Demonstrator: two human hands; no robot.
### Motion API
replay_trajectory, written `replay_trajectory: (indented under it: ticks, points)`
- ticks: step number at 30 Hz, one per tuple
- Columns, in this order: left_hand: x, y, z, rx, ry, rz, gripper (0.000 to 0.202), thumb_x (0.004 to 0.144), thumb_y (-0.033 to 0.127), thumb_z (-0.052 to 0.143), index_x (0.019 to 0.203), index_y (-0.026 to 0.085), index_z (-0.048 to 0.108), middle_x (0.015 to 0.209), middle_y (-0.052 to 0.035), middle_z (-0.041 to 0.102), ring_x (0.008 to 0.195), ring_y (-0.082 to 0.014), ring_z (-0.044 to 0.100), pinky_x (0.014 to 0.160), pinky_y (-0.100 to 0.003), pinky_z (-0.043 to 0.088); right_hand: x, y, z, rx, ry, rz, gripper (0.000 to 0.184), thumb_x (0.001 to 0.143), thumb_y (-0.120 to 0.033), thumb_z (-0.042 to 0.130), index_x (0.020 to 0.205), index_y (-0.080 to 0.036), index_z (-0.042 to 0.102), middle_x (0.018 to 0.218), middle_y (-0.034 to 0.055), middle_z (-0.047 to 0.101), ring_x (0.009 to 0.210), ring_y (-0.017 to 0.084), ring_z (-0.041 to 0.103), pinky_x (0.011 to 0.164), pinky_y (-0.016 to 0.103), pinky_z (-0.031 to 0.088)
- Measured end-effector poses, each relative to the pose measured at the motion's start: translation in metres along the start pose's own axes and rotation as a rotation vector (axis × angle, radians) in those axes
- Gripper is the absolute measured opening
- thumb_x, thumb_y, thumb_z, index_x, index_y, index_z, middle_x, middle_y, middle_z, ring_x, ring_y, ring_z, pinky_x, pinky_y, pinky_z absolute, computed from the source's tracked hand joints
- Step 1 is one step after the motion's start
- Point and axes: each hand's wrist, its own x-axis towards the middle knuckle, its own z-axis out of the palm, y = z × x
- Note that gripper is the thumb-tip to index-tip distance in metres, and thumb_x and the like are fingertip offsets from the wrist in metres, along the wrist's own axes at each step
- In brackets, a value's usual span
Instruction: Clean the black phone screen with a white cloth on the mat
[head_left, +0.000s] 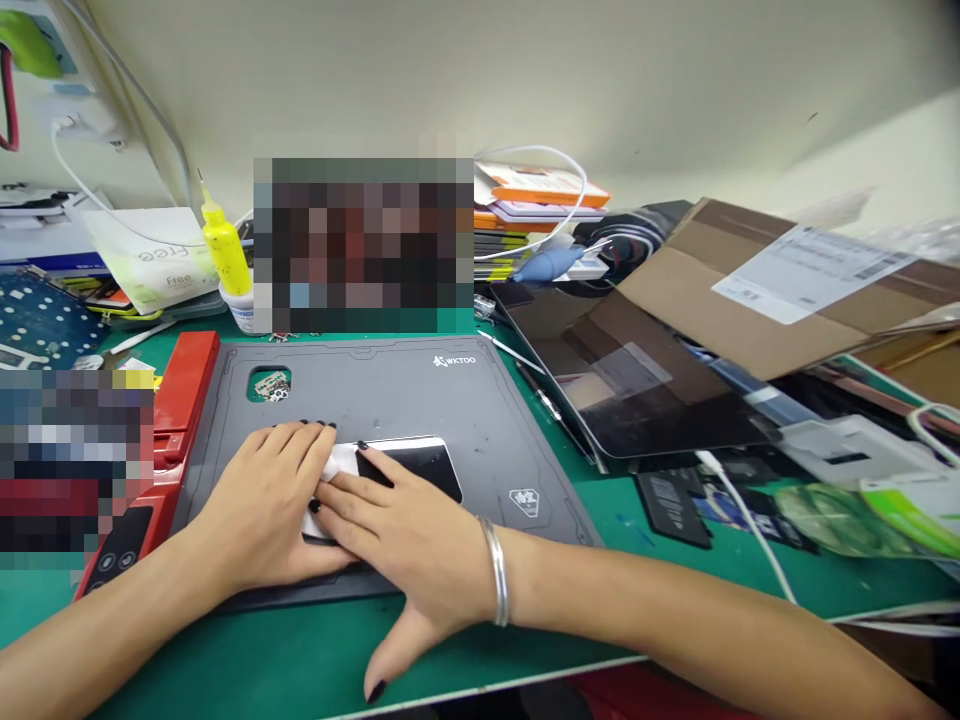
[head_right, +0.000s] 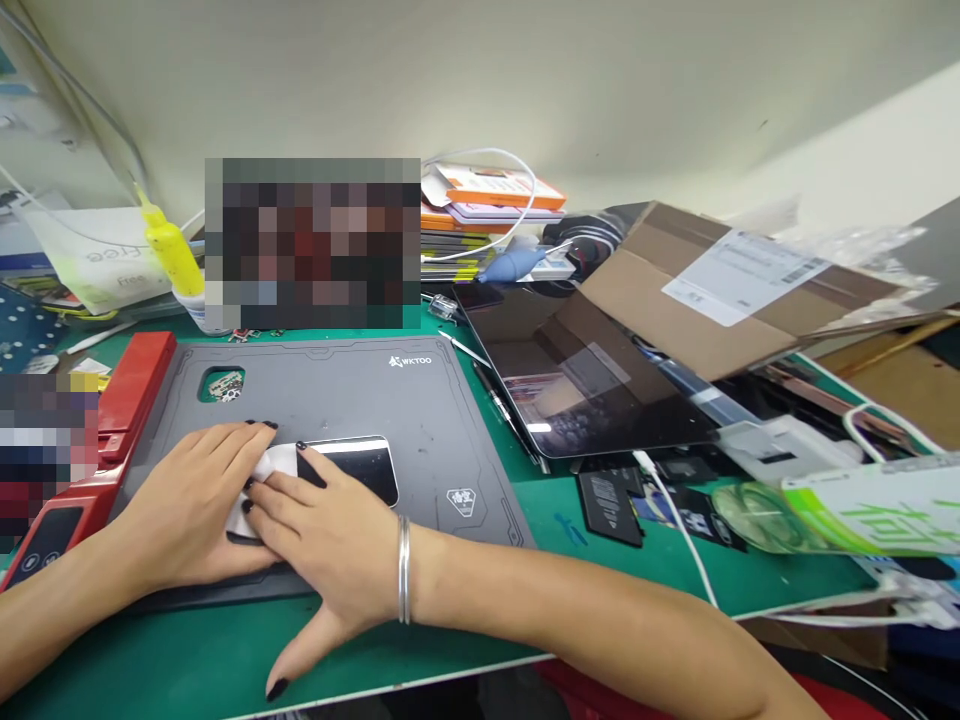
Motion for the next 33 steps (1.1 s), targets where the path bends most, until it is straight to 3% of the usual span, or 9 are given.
replay_trajectory:
  ticks: [4, 8, 14, 22, 27, 33]
  points:
    - [0.000, -0.004, 0.002, -0.015, -0.002, -0.004, 0.103, 0.061, 0.086, 0.063, 0.129, 0.010, 0.053, 0.121, -0.0210, 0.066, 0.108, -0.0383, 0.062, 0.090, -0.050, 0.051, -0.002, 0.006, -0.003, -0.015, -0.014, 0.113, 0.124, 0.071, -0.093, 0.043, 0.149, 0.002, 0.033, 0.158, 0.0253, 0.031, 0.149, 0.036, 0.024, 0.123, 0.055, 0.003]
    - [-0.003, -0.009, 0.006, -0.054, 0.035, 0.050, 0.125, 0.053, 0.103, 0.039, 0.132, 0.006, 0.052, 0.122, -0.0250, 0.066, 0.110, -0.0407, 0.062, 0.092, -0.051, 0.048, -0.003, 0.008, -0.006, -0.021, -0.008, 0.117, 0.132, 0.066, -0.097, 0.043, 0.150, 0.004, 0.030, 0.158, 0.0267, 0.028, 0.150, 0.037, 0.022, 0.123, 0.056, 0.005]
    - [-0.013, -0.008, 0.012, -0.145, 0.017, 0.080, 0.140, 0.052, 0.105, 0.030, 0.149, 0.003, 0.032, 0.145, -0.0317, 0.047, 0.129, -0.0487, 0.049, 0.110, -0.065, 0.029, -0.002, 0.006, -0.005, -0.037, 0.000, 0.101, 0.133, 0.065, -0.097, 0.045, 0.149, 0.004, 0.031, 0.157, 0.0303, 0.027, 0.150, 0.040, 0.019, 0.121, 0.059, 0.009]
    - [-0.017, -0.008, 0.016, -0.104, -0.070, 0.011, 0.150, 0.047, 0.106, 0.032, 0.155, 0.002, 0.015, 0.156, -0.0346, 0.028, 0.143, -0.0560, 0.025, 0.109, -0.075, 0.020, -0.004, 0.006, 0.003, -0.037, -0.036, 0.120, 0.137, 0.060, -0.100, 0.042, 0.150, 0.002, 0.030, 0.159, 0.0295, 0.023, 0.148, 0.045, 0.020, 0.117, 0.068, 0.006]
    - [-0.017, -0.007, 0.016, -0.099, -0.095, 0.017, 0.149, 0.049, 0.105, 0.034, 0.156, 0.002, 0.015, 0.157, -0.0347, 0.024, 0.144, -0.0578, 0.020, 0.106, -0.080, 0.018, -0.005, 0.005, 0.003, -0.050, -0.052, 0.128, 0.142, 0.060, -0.102, 0.037, 0.153, 0.004, 0.022, 0.161, 0.0281, 0.017, 0.150, 0.040, 0.014, 0.117, 0.068, -0.002]
    - [-0.017, -0.008, 0.017, -0.102, -0.115, 0.019, 0.142, 0.054, 0.104, 0.031, 0.154, 0.004, 0.023, 0.159, -0.0325, 0.022, 0.145, -0.0557, 0.018, 0.108, -0.078, 0.015, -0.005, 0.002, 0.001, -0.101, -0.073, 0.127, 0.141, 0.059, -0.102, 0.040, 0.151, 0.004, 0.028, 0.159, 0.0297, 0.021, 0.150, 0.044, 0.013, 0.117, 0.069, 0.008]
